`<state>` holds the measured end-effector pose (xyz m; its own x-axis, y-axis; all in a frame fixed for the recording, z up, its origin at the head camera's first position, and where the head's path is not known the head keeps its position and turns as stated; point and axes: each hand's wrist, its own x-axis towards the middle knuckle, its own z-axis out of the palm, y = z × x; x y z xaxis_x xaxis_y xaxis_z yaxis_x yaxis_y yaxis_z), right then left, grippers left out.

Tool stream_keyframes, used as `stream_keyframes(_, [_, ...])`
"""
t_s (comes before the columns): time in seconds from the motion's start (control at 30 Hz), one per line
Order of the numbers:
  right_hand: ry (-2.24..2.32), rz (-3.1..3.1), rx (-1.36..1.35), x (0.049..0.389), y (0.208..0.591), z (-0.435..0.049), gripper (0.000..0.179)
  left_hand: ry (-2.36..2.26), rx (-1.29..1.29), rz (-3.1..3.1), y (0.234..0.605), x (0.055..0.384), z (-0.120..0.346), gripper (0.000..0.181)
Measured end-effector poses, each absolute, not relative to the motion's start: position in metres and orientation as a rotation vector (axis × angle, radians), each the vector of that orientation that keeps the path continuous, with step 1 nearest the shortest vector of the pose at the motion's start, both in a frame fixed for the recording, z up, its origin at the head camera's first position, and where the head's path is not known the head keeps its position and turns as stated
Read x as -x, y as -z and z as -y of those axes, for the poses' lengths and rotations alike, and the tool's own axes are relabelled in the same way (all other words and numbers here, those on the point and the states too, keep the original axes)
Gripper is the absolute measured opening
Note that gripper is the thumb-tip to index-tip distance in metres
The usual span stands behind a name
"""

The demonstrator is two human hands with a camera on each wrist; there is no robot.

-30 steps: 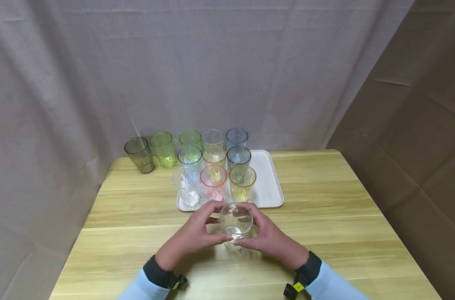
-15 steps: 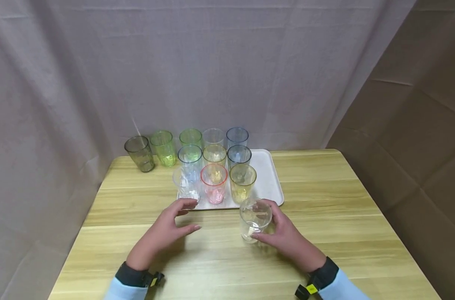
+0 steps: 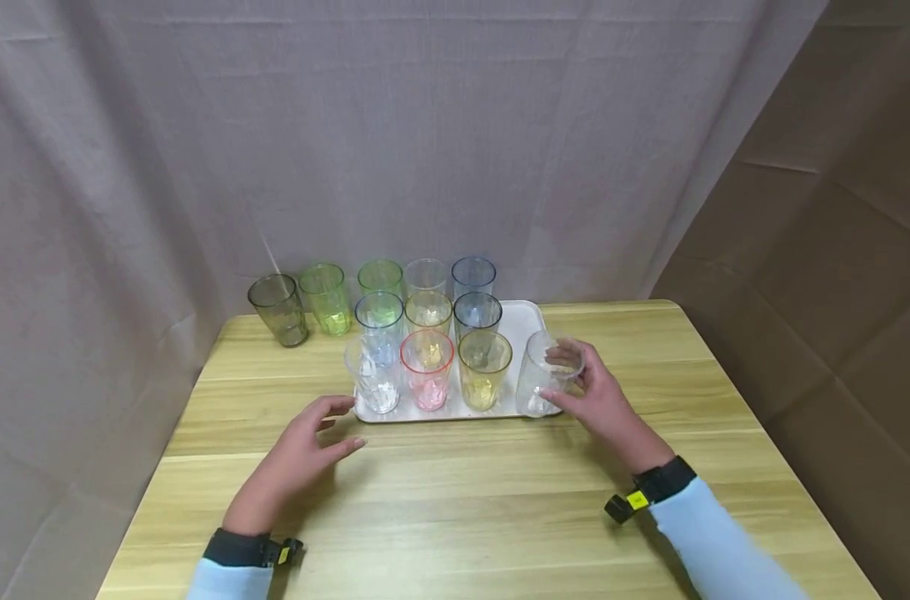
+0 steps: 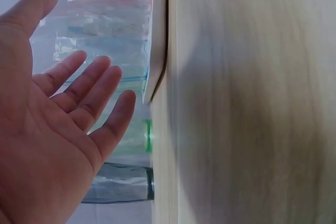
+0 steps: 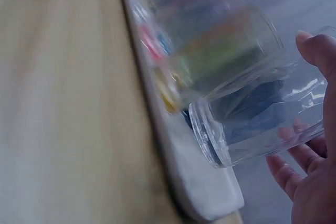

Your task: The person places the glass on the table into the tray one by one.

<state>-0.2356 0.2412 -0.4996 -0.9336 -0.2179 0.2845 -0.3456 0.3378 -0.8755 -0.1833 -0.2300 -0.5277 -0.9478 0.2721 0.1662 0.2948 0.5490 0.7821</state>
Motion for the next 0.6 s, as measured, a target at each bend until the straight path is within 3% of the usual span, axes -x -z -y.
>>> stream_keyframes(0.33, [-1.581, 2.553, -0.307, 0.347, 0.485, -0.242, 0.088, 1.392, 0.491, 2.785, 0.531, 0.183, 0.231, 0.067])
stream_keyframes(0.6, [-1.538, 2.606, -0.230, 0.399, 0.483, -0.228, 0.096, 1.361, 0.453, 2.808, 0.530, 0.184, 0.229, 0.064])
